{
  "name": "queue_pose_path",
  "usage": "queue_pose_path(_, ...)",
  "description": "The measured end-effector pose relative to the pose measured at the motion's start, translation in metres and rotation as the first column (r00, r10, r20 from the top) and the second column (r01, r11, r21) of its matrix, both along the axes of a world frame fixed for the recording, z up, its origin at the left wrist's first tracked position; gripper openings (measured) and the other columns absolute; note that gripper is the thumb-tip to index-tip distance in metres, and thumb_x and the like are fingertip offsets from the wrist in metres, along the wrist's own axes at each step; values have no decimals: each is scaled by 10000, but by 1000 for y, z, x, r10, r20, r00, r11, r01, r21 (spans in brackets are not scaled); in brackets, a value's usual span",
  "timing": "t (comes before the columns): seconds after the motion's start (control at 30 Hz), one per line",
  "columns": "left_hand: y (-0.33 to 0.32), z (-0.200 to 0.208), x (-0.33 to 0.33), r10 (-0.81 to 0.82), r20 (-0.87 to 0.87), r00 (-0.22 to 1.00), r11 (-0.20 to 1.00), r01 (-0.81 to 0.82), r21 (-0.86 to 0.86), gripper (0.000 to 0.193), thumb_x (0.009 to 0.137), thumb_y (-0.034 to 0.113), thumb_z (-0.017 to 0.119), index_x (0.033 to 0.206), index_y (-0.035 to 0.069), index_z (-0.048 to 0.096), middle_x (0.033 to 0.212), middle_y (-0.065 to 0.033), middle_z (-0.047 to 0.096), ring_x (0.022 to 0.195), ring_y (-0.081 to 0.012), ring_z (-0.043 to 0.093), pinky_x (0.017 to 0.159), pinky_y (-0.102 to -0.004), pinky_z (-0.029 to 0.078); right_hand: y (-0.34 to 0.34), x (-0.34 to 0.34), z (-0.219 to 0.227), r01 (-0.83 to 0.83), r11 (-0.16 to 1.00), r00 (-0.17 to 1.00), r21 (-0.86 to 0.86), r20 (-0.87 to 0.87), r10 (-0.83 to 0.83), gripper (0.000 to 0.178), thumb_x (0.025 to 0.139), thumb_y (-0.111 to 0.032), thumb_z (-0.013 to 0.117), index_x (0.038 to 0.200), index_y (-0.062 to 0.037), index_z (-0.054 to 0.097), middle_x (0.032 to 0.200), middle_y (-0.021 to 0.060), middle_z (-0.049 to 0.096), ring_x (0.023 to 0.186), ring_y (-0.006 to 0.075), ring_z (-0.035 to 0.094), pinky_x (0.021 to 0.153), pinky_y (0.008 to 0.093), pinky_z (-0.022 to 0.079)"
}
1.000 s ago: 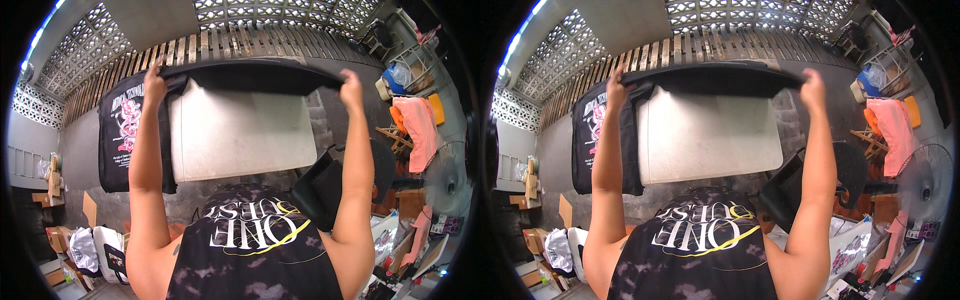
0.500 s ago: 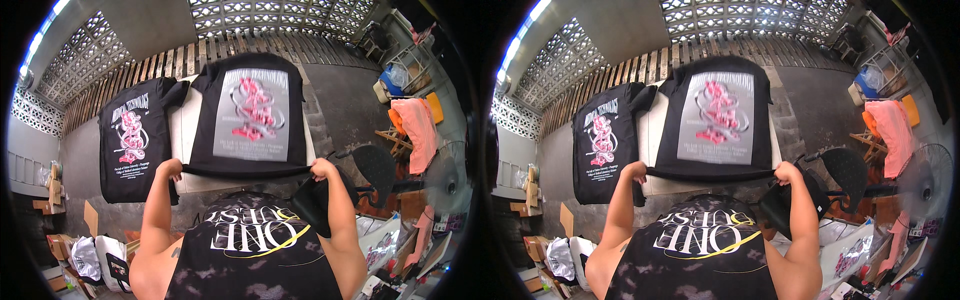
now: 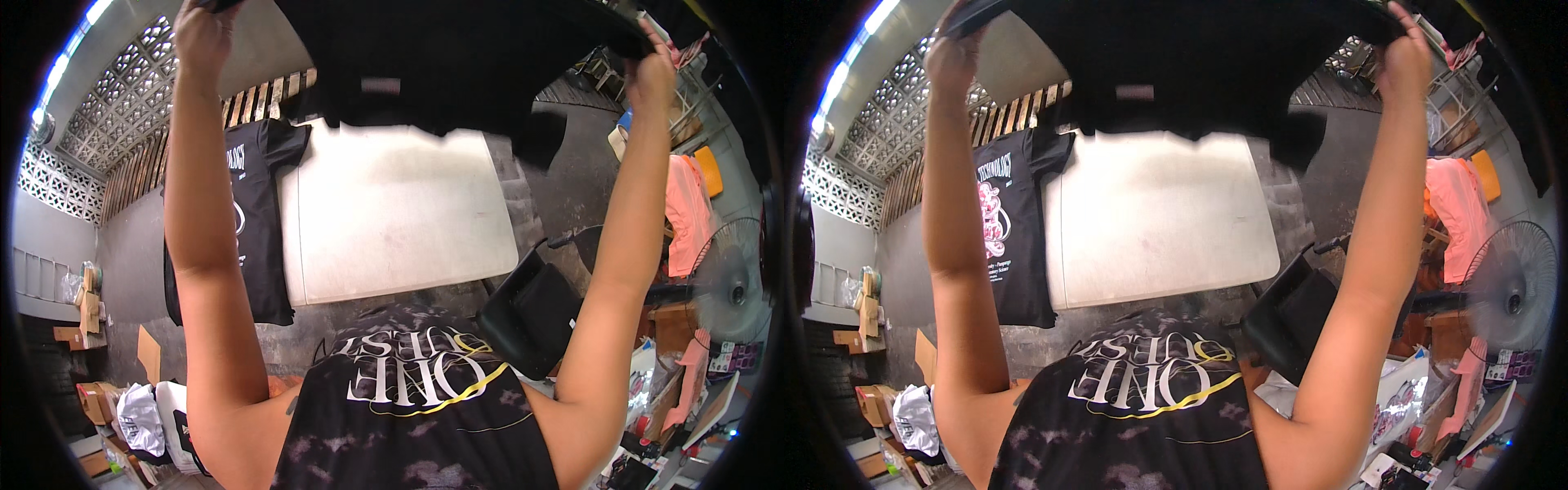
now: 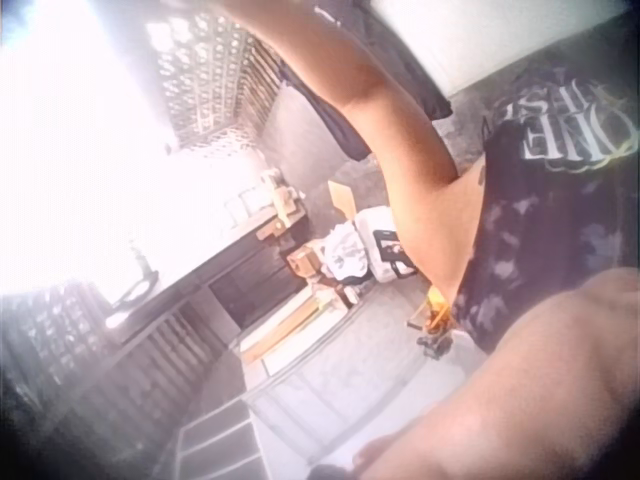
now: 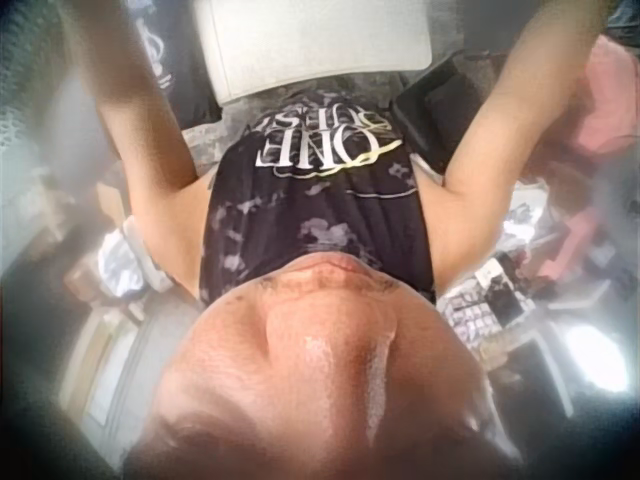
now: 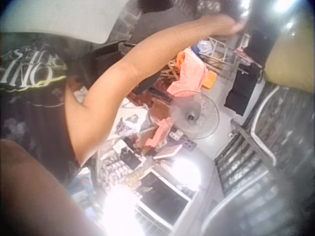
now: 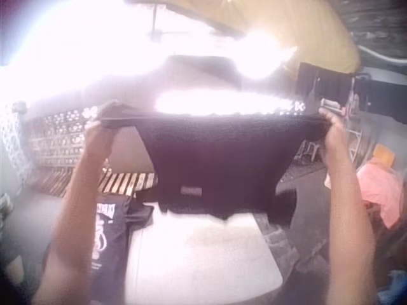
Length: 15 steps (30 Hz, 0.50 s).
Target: The person aligns a black t-shirt on a heat press machine and places a transfer sheet with a medical technology design onto the chest area. They smooth the transfer, close the press, and then remove the finished shirt. The person repeats this process for a second t-shirt, handling the garments and transfer materials by hand.
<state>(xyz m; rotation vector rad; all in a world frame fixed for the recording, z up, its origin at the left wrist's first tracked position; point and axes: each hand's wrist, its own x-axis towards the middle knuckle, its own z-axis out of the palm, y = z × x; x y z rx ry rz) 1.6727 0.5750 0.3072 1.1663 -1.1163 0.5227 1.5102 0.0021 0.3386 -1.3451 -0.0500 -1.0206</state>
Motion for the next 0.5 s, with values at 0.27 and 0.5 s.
queue_pose_path(0.27,47,-87,-129,807,197,556,480,-813,329,457,743,-181,427,1065,2,695,1092,-110,699,1070,-227,658,978,-325,488,33,-146,-96,358,487,839,-796,46,-542,465,789,91,378,1159,23,652,1197,140,661,1145,248,613,1054,348,434)
queue_pose_path(0.5,60,-382,-237,659,-655,370,752,-333,569,612,661,-198,397,1198,-18,630,1028,-123,673,971,-224,635,895,-299,478,96,-223,-388,174,982,605,-79,-778,-170,551,756,157,411,1259,3,576,1214,134,637,1142,230,603,1002,341,447)
